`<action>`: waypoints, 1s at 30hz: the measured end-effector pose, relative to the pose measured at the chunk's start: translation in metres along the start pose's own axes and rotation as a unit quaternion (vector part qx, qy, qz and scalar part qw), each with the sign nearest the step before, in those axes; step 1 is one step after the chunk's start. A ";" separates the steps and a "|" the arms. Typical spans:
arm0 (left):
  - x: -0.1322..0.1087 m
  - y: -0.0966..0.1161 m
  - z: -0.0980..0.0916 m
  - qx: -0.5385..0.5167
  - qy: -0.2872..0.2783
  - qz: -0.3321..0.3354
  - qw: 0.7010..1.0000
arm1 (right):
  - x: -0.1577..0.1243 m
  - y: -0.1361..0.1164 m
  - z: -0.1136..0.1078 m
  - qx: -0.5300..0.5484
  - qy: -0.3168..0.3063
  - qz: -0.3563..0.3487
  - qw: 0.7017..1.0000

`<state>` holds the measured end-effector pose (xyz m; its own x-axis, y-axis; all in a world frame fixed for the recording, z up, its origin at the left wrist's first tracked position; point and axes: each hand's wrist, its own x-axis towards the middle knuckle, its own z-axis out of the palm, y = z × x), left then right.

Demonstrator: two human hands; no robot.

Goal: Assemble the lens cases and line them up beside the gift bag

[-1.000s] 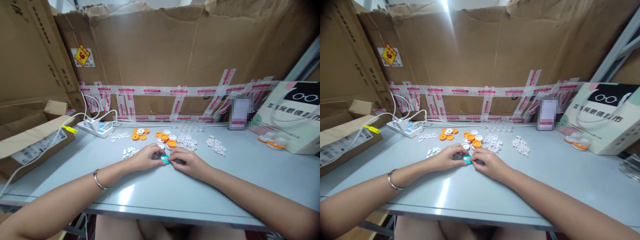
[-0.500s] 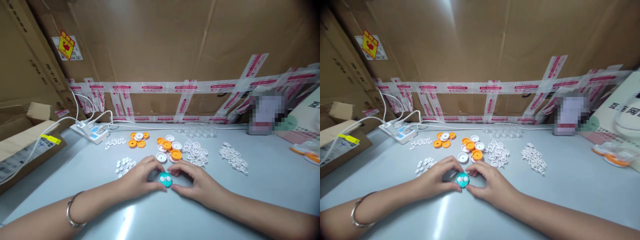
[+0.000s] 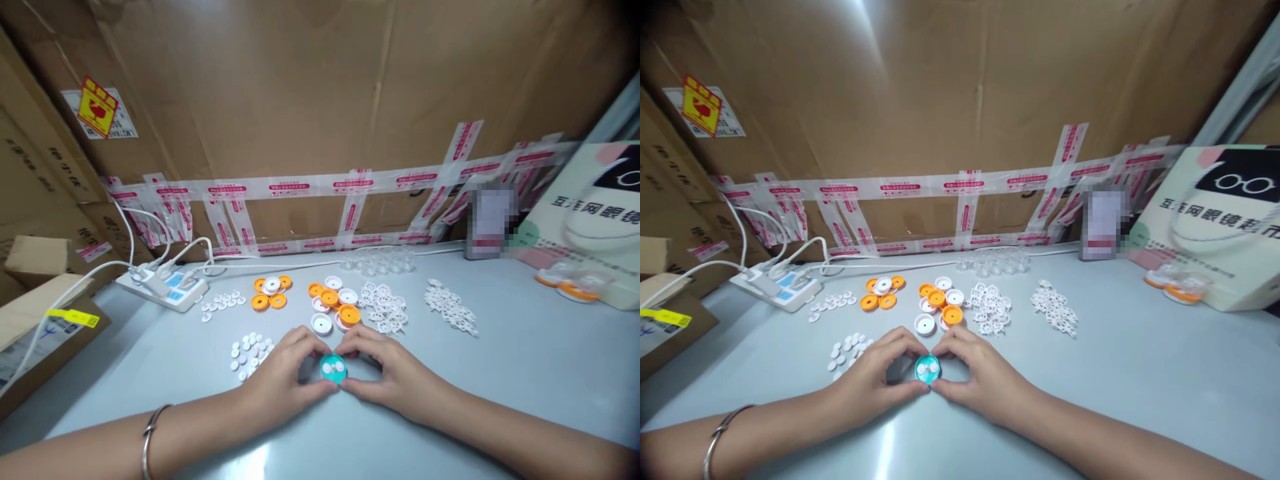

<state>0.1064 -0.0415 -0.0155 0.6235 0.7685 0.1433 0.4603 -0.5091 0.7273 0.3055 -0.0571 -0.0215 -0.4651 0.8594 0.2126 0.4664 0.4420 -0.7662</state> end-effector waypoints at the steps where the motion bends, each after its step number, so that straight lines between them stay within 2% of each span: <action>1: 0.000 0.001 0.000 0.001 0.008 0.003 1.000 | -0.001 -0.001 0.000 0.017 0.002 0.009 1.000; 5: -0.003 0.005 0.002 0.012 0.040 0.012 0.999 | -0.003 -0.006 0.001 0.132 -0.019 0.073 0.988; 10: -0.004 0.011 0.005 0.036 0.086 0.044 0.995 | -0.001 -0.008 0.001 0.316 -0.021 0.149 0.937; 13: -0.001 0.014 0.005 0.056 0.112 0.069 0.990 | 0.000 -0.006 -0.001 0.367 -0.008 0.167 0.915; 17: 0.007 0.014 -0.007 0.065 0.123 0.068 0.988 | 0.000 -0.003 -0.006 0.383 0.011 0.180 0.906; 21: 0.022 0.007 -0.020 0.127 0.138 -0.011 0.982 | -0.001 -0.002 -0.011 0.369 0.032 0.220 0.903; 23: 0.030 0.003 -0.019 0.169 0.119 -0.031 0.978 | -0.002 -0.002 -0.012 0.355 0.042 0.232 0.905; 27: 0.038 0.001 -0.010 0.218 0.075 -0.032 0.973 | -0.003 0.000 -0.013 0.338 0.037 0.243 0.909; 30: 0.035 0.006 -0.010 0.142 0.086 -0.035 0.985 | -0.006 0.002 -0.015 0.336 0.033 0.245 0.909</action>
<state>0.1242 -0.0132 0.0006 0.4786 0.8475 0.2296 0.6720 -0.5219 0.5255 0.3201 -0.0578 -0.0151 -0.2688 0.9343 -0.2343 0.0292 -0.2352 -0.9715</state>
